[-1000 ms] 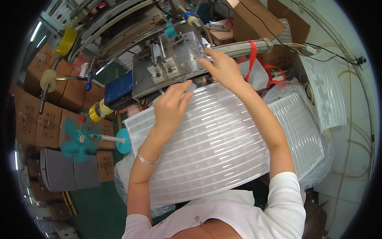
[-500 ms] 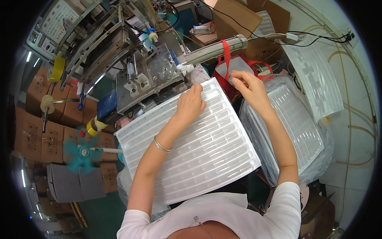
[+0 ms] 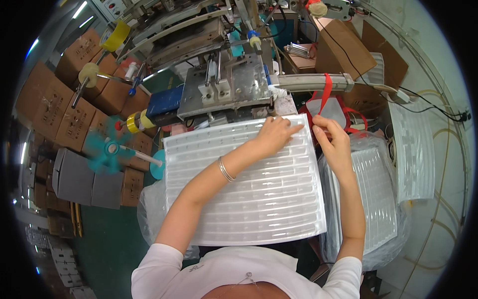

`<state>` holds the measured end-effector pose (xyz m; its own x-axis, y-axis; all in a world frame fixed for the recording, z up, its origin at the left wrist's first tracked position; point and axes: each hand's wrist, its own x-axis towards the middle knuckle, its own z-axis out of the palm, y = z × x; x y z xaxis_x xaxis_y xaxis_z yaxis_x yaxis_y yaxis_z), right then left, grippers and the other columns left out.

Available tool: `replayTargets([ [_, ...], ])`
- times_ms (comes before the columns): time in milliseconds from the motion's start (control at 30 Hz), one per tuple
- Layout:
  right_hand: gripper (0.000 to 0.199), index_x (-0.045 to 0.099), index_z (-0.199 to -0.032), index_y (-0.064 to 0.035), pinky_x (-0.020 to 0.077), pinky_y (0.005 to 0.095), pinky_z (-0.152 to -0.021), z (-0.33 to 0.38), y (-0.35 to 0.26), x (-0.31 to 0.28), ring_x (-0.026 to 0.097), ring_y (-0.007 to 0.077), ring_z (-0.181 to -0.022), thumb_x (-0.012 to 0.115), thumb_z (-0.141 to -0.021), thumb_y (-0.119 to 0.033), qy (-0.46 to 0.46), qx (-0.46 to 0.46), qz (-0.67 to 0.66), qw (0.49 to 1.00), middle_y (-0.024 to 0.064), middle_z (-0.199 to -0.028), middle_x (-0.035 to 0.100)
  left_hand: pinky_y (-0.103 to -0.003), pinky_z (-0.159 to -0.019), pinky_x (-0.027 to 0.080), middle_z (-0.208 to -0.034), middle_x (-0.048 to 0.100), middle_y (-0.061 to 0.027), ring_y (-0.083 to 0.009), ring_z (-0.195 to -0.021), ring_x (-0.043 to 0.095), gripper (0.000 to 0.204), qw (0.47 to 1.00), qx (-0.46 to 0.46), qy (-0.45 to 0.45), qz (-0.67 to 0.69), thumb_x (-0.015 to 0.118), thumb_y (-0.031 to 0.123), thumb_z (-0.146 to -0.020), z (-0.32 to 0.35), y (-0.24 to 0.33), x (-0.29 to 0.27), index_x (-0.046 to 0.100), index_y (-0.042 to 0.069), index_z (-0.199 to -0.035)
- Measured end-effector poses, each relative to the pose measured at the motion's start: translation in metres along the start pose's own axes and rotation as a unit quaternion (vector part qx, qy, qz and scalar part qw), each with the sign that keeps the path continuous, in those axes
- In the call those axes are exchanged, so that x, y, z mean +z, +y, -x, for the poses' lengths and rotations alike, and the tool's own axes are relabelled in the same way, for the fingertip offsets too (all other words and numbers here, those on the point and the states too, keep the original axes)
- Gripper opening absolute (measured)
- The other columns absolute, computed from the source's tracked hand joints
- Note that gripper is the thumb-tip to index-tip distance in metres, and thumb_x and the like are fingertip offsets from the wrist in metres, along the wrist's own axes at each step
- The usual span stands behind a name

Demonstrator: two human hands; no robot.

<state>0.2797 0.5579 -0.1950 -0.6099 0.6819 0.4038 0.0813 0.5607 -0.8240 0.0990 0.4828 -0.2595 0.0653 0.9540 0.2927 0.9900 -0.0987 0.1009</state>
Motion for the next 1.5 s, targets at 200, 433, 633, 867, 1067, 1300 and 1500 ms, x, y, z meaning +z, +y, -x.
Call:
replayTargets([
  [200,0.019,0.062,-0.103,0.0000,0.0493,0.0266,-0.073,-0.003,-0.032,0.029,0.062,0.0174,-0.084,0.059,-0.086,-0.009,-0.045,-0.058,-0.005,0.997,0.0099,-0.100,0.063,-0.042,-0.092,0.037,-0.116,0.053,-0.0119,-0.0300,-0.107,0.051,0.053,0.991,-0.060,0.066,0.103,0.063,0.020,-0.081,0.061,-0.014,-0.052,0.046,0.013,-0.131],
  [433,0.018,0.062,-0.101,0.0011,0.0467,0.0252,-0.074,-0.007,-0.036,0.043,0.060,0.0148,-0.087,0.058,-0.088,-0.010,-0.105,-0.068,0.016,0.992,0.0077,-0.100,0.064,-0.040,-0.092,0.040,-0.114,0.059,-0.0139,-0.0316,-0.107,0.054,0.034,0.973,-0.158,0.113,0.125,0.063,0.014,-0.080,0.170,-0.043,-0.105,0.059,0.006,-0.113],
  [633,0.017,0.063,-0.101,0.0006,0.0469,0.0258,-0.074,-0.018,-0.038,0.075,0.060,0.0153,-0.087,0.057,-0.088,-0.010,-0.153,-0.067,0.012,0.986,0.0078,-0.099,0.064,-0.034,-0.085,0.045,-0.103,0.063,-0.0134,-0.0284,-0.096,0.059,0.025,0.923,-0.307,0.196,0.123,0.062,0.007,-0.081,0.258,-0.073,-0.135,0.062,0.002,-0.106],
  [867,0.018,0.063,-0.100,-0.0046,0.0507,0.0318,-0.069,-0.008,-0.061,0.151,0.061,0.0238,-0.080,0.062,-0.082,-0.007,-0.244,-0.161,0.027,0.956,0.0094,-0.090,0.062,-0.026,-0.076,0.047,-0.095,0.065,-0.0087,-0.0148,-0.085,0.060,0.020,0.807,-0.469,0.279,0.224,0.060,0.006,-0.086,0.327,-0.071,-0.147,0.063,-0.001,-0.105],
  [1067,0.025,0.063,-0.103,-0.0127,0.0515,0.0338,-0.065,0.013,-0.089,0.260,0.060,0.0249,-0.081,0.063,-0.078,-0.008,-0.270,-0.347,0.097,0.893,0.0069,-0.089,0.058,-0.026,-0.077,0.047,-0.094,0.066,-0.0085,-0.0137,-0.086,0.060,0.020,0.802,-0.488,0.271,0.215,0.059,0.007,-0.087,0.360,-0.053,-0.149,0.063,0.000,-0.105],
  [1300,0.032,0.061,-0.101,-0.0118,0.0505,0.0381,-0.070,0.009,-0.094,0.338,0.058,0.0266,-0.088,0.064,-0.070,-0.007,-0.381,-0.412,0.320,0.763,0.0122,-0.094,0.055,-0.026,-0.076,0.048,-0.093,0.066,-0.0084,-0.0128,-0.085,0.060,0.020,0.793,-0.489,0.281,0.227,0.059,0.006,-0.087,0.362,-0.041,-0.156,0.063,-0.001,-0.105],
  [1500,0.024,0.054,-0.095,-0.0072,0.0503,0.0349,-0.070,-0.010,-0.132,0.278,0.059,0.0239,-0.086,0.062,-0.072,-0.007,-0.304,-0.276,-0.003,0.912,0.0084,-0.090,0.055,-0.027,-0.074,0.048,-0.092,0.066,-0.0099,-0.0156,-0.082,0.062,0.019,0.821,-0.447,0.276,0.225,0.059,0.004,-0.086,0.334,-0.048,-0.153,0.063,-0.001,-0.104],
])
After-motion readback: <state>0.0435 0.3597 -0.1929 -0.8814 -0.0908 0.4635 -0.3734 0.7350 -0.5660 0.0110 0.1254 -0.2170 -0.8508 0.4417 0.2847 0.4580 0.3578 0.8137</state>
